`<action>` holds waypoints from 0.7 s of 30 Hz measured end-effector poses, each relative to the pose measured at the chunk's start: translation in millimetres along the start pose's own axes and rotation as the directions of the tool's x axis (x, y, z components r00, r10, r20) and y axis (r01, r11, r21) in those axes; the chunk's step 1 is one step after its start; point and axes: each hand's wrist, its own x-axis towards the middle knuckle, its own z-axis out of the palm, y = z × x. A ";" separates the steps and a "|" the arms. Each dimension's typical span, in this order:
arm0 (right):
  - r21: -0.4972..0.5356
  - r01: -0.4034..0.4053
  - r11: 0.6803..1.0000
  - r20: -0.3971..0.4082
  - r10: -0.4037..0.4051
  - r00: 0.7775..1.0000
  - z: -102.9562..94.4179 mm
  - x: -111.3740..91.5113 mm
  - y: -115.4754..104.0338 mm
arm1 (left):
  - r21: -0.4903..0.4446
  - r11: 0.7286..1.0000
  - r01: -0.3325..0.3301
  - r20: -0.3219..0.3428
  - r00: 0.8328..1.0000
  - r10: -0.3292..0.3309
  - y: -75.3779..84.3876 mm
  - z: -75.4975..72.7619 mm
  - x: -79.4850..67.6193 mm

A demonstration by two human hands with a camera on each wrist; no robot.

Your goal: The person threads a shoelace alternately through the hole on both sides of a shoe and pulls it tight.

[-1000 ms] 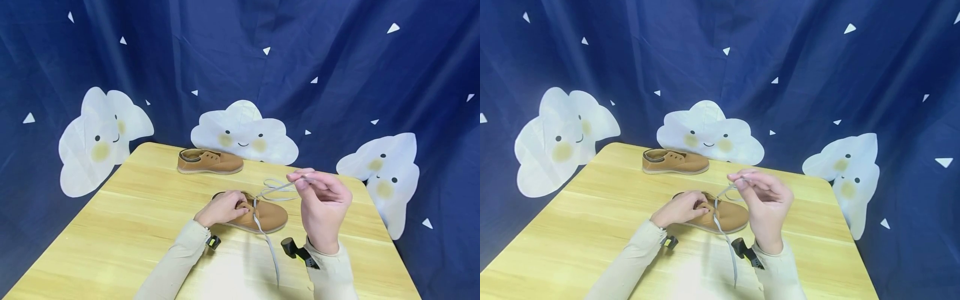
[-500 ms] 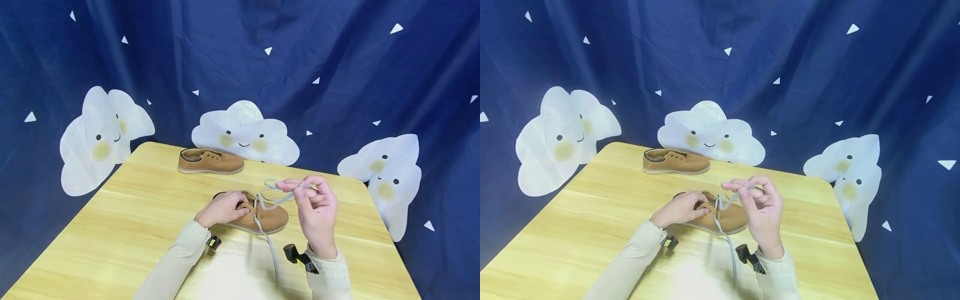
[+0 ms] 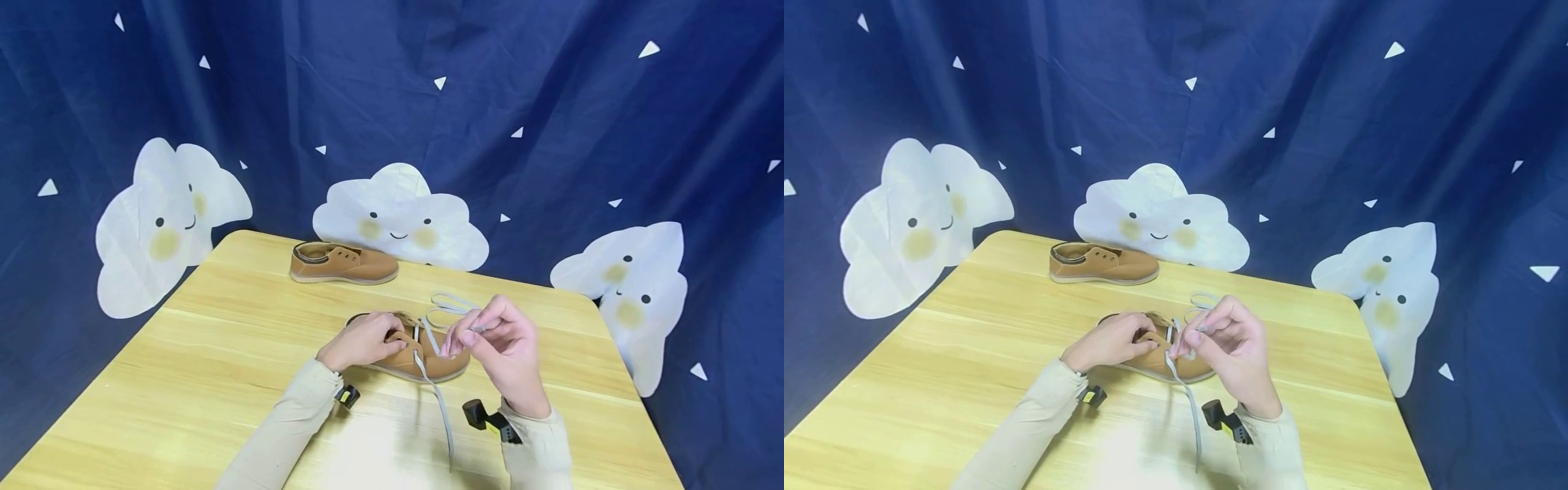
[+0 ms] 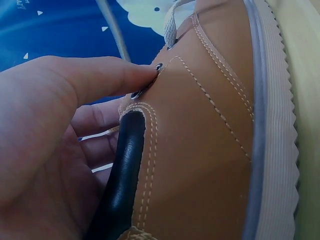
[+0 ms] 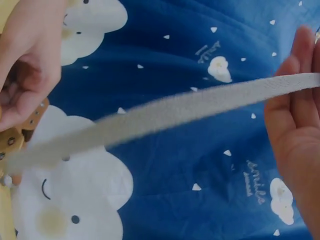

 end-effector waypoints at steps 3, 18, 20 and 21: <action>-0.007 -0.086 0.996 0.004 0.087 0.996 -2.4 -0.7 2.2 | 0.002 1.000 0.005 0.003 1.000 -0.005 -0.2 0.1 0.0; -0.219 -0.772 0.596 -0.326 0.701 0.634 -23.8 -6.6 27.4 | 0.034 0.999 -0.020 -0.002 1.000 0.020 -0.7 -1.2 1.1; -0.257 -0.818 0.514 -0.361 0.734 0.575 -28.0 -8.6 34.0 | 0.033 0.999 -0.021 -0.003 1.000 0.021 -1.1 -1.0 1.0; -0.283 -0.832 0.477 -0.375 0.743 0.554 -30.2 -9.9 37.0 | 0.027 0.999 -0.018 -0.002 1.000 0.018 -1.1 -1.0 0.8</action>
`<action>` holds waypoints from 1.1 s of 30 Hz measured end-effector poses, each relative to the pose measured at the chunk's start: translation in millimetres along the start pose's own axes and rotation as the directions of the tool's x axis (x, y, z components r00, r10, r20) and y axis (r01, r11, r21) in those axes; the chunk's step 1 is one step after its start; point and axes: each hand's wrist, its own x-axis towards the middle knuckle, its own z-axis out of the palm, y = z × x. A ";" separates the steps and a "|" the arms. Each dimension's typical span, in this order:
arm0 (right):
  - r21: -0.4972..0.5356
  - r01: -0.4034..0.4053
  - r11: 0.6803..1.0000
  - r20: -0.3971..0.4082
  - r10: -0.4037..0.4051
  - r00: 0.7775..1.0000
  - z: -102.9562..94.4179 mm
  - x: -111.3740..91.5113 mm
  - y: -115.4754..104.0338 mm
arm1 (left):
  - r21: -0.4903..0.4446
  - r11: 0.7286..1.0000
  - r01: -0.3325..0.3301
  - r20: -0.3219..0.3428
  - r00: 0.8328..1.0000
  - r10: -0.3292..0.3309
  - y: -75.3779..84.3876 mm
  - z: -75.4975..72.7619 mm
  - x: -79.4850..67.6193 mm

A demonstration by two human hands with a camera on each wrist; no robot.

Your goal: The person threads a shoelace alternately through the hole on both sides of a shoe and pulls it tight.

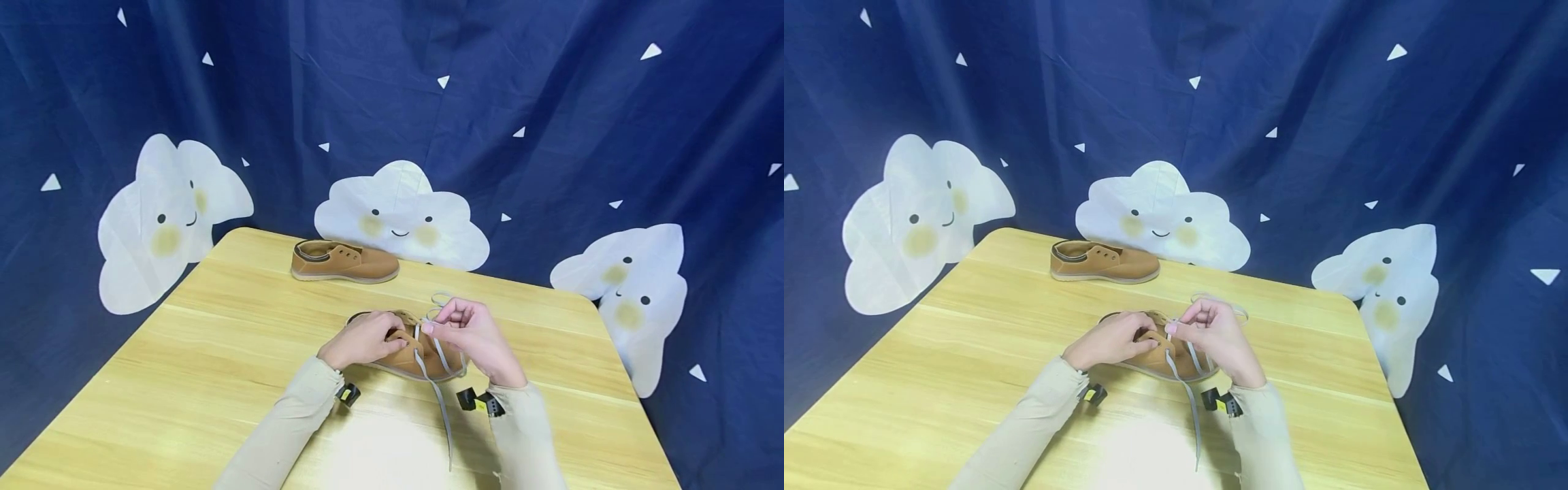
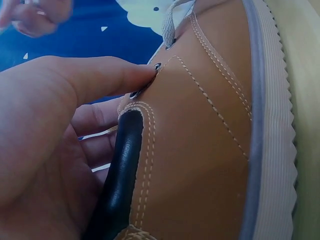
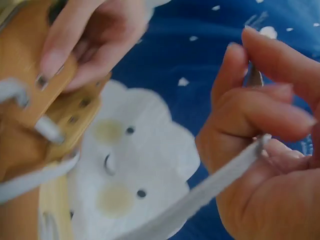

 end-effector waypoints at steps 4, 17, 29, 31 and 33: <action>-0.119 -0.048 0.992 0.010 0.050 0.999 -1.6 6.7 9.8 | -0.024 1.000 0.010 0.008 1.000 -0.010 0.1 0.3 -0.2; -0.350 0.146 0.925 0.178 -0.087 0.980 6.9 15.3 27.5 | -0.034 0.999 0.012 0.018 1.000 -0.011 1.1 -1.4 0.4; -0.572 0.271 0.774 0.162 -0.217 0.963 26.1 19.7 35.4 | -0.061 0.998 -0.007 0.032 0.999 0.009 -1.5 -2.5 -0.6; -0.610 0.278 0.743 0.152 -0.235 0.960 29.5 19.4 34.7 | -0.058 0.998 -0.004 0.035 0.999 0.006 -1.5 -2.6 -1.0; -0.647 0.292 0.705 0.145 -0.262 0.954 33.1 19.3 33.8 | -0.055 0.998 -0.001 0.038 0.999 0.003 -1.7 -2.6 -1.5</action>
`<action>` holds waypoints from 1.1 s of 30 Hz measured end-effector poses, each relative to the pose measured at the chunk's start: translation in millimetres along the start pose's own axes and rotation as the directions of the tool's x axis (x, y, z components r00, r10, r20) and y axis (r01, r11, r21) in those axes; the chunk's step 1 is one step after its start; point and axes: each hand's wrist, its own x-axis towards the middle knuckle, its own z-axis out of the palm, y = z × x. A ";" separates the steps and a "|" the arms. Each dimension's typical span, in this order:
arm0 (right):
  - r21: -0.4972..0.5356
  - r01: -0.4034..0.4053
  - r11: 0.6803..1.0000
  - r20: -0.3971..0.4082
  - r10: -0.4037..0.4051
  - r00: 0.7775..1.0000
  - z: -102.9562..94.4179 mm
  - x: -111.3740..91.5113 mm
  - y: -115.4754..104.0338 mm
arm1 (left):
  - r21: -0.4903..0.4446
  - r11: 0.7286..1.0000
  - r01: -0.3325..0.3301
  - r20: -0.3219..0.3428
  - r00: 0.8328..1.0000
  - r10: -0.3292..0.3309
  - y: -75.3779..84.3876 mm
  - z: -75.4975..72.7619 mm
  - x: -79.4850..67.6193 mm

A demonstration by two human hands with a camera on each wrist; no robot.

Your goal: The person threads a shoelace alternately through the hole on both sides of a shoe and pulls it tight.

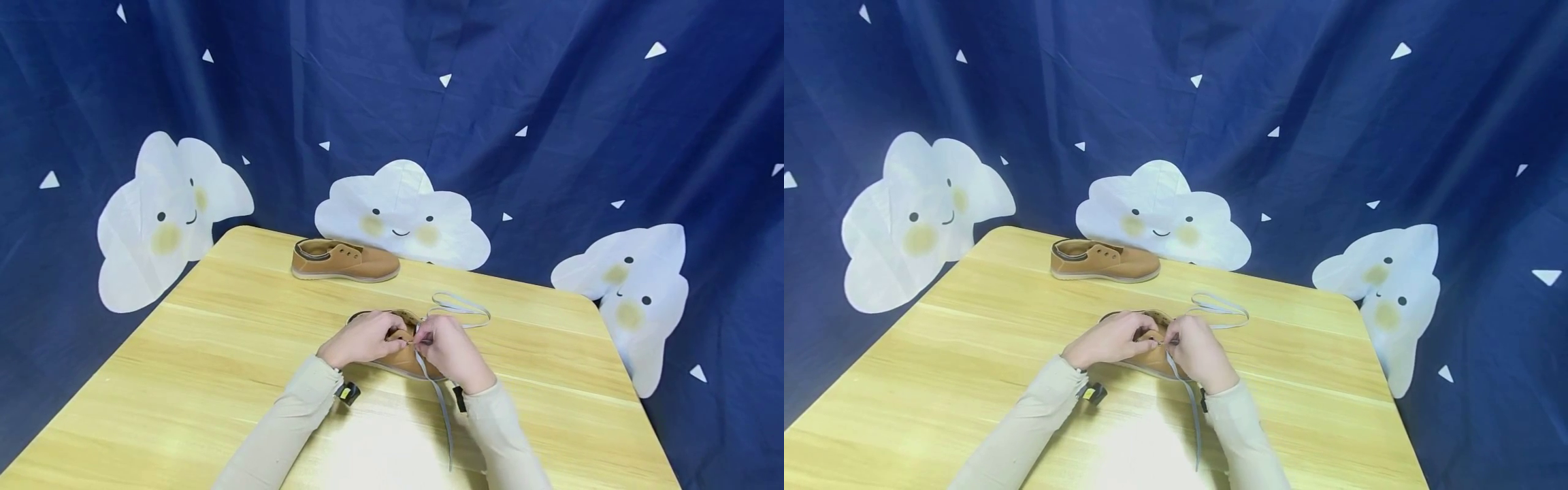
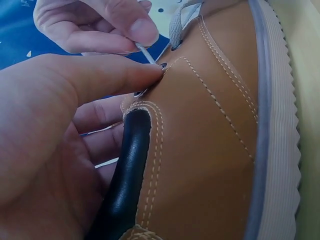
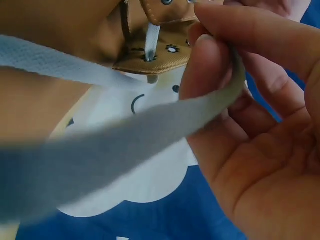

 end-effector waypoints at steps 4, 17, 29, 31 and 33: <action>-0.079 0.023 0.997 -0.030 -0.026 0.999 4.9 0.8 -3.8 | 0.006 1.000 0.004 0.000 1.000 -0.004 0.2 0.5 0.1; -0.116 0.014 0.993 -0.010 -0.016 1.000 20.9 2.3 -10.3 | -0.108 0.994 -0.030 0.057 0.998 0.036 -0.1 0.0 2.1; -0.107 0.040 0.993 0.036 -0.036 0.999 20.1 3.6 -11.7 | -0.267 0.961 0.073 0.117 0.992 -0.043 3.8 -5.5 1.2; -0.104 0.035 0.994 0.042 -0.031 0.999 18.9 2.6 -12.2 | -0.275 0.957 0.093 0.126 0.990 -0.060 4.4 -5.7 1.5; -0.095 0.005 0.995 0.042 -0.001 0.999 17.2 0.8 -12.7 | -0.290 0.951 0.112 0.134 0.988 -0.075 5.1 -5.7 2.0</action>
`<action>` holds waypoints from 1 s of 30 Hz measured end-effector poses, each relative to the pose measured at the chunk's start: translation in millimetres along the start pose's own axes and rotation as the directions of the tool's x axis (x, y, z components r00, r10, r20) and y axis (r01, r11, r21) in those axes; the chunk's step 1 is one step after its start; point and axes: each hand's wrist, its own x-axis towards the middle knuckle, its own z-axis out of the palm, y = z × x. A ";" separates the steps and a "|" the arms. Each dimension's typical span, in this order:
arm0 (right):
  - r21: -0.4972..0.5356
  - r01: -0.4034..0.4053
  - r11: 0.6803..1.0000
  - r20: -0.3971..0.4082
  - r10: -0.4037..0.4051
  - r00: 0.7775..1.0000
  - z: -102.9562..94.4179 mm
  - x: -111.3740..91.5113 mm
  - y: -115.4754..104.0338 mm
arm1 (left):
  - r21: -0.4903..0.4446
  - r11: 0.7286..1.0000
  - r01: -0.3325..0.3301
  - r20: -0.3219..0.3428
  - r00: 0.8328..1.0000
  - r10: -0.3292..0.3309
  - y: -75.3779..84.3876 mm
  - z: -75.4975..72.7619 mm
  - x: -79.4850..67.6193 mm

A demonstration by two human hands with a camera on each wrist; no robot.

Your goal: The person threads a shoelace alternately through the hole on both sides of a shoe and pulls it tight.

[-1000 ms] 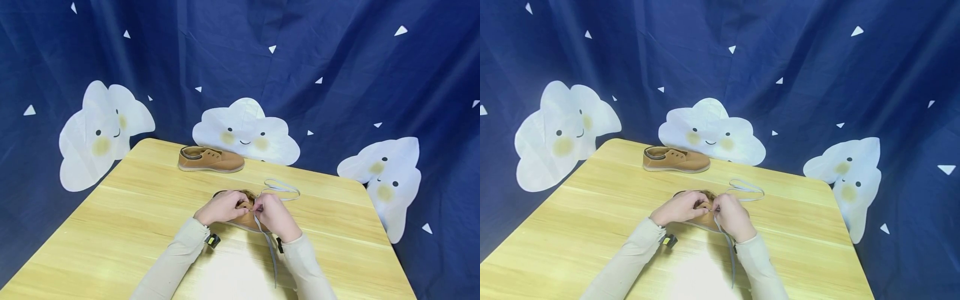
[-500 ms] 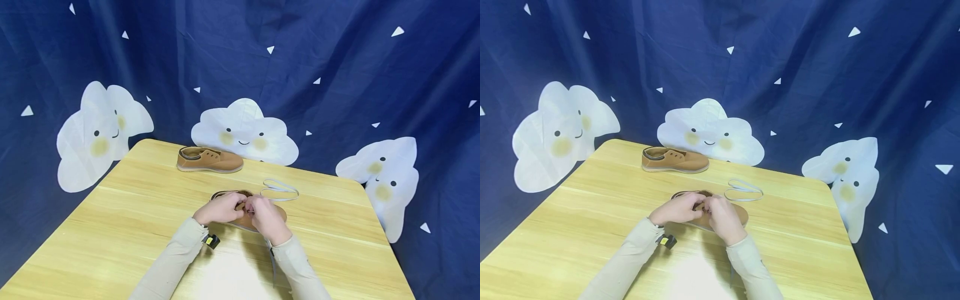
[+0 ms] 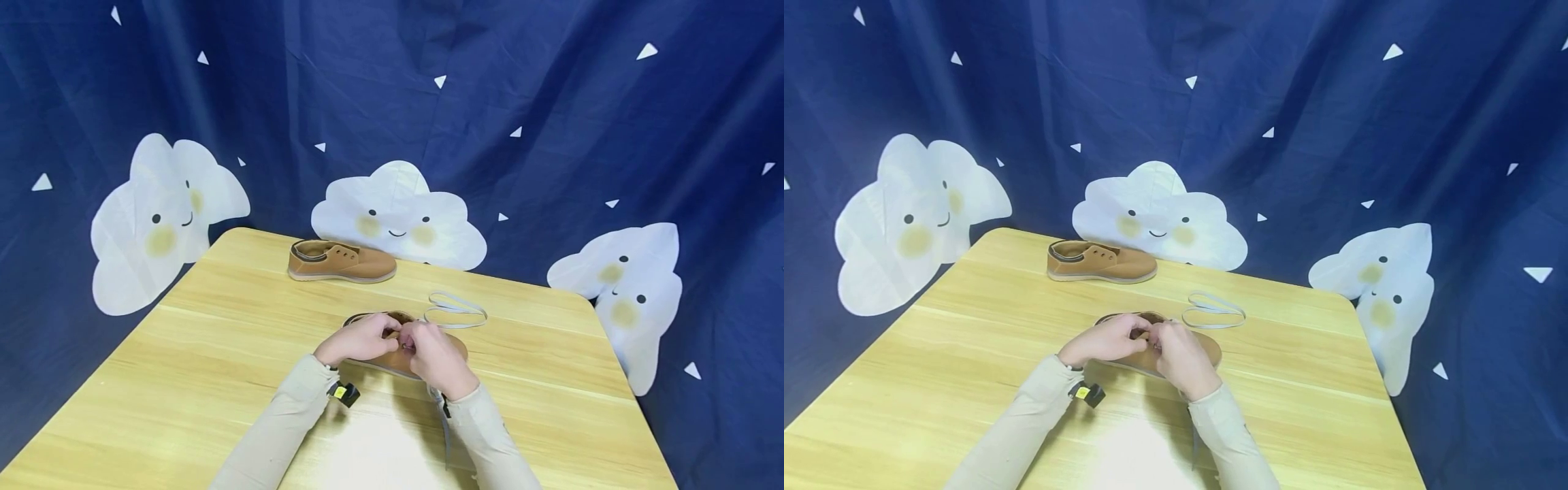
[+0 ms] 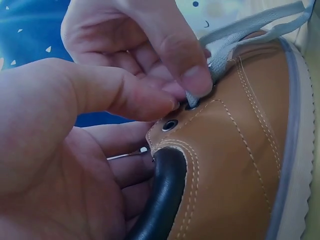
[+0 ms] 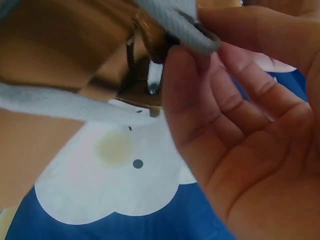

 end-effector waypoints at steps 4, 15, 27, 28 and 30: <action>-0.004 -0.097 0.995 0.008 0.097 0.995 -4.8 -4.1 -1.9 | -0.035 0.999 0.017 -0.001 1.000 -0.017 0.9 0.4 0.5; -0.129 -0.159 0.979 -0.013 0.159 0.987 -7.8 -5.8 -4.0 | -0.018 0.999 -0.027 -0.027 0.999 0.026 -0.3 0.7 -0.3; -0.188 -0.148 0.971 -0.017 0.148 0.989 -0.5 -3.8 -9.1 | -0.038 0.999 -0.012 -0.014 1.000 0.011 0.0 0.8 0.1; -0.186 -0.142 0.972 -0.016 0.142 0.990 -0.2 -4.0 -9.0 | -0.042 0.999 -0.015 -0.009 1.000 0.015 -0.3 0.6 0.2; -0.181 -0.133 0.974 -0.020 0.132 0.991 0.2 -4.4 -9.1 | -0.050 0.998 -0.023 -0.001 1.000 0.023 -0.8 0.2 0.4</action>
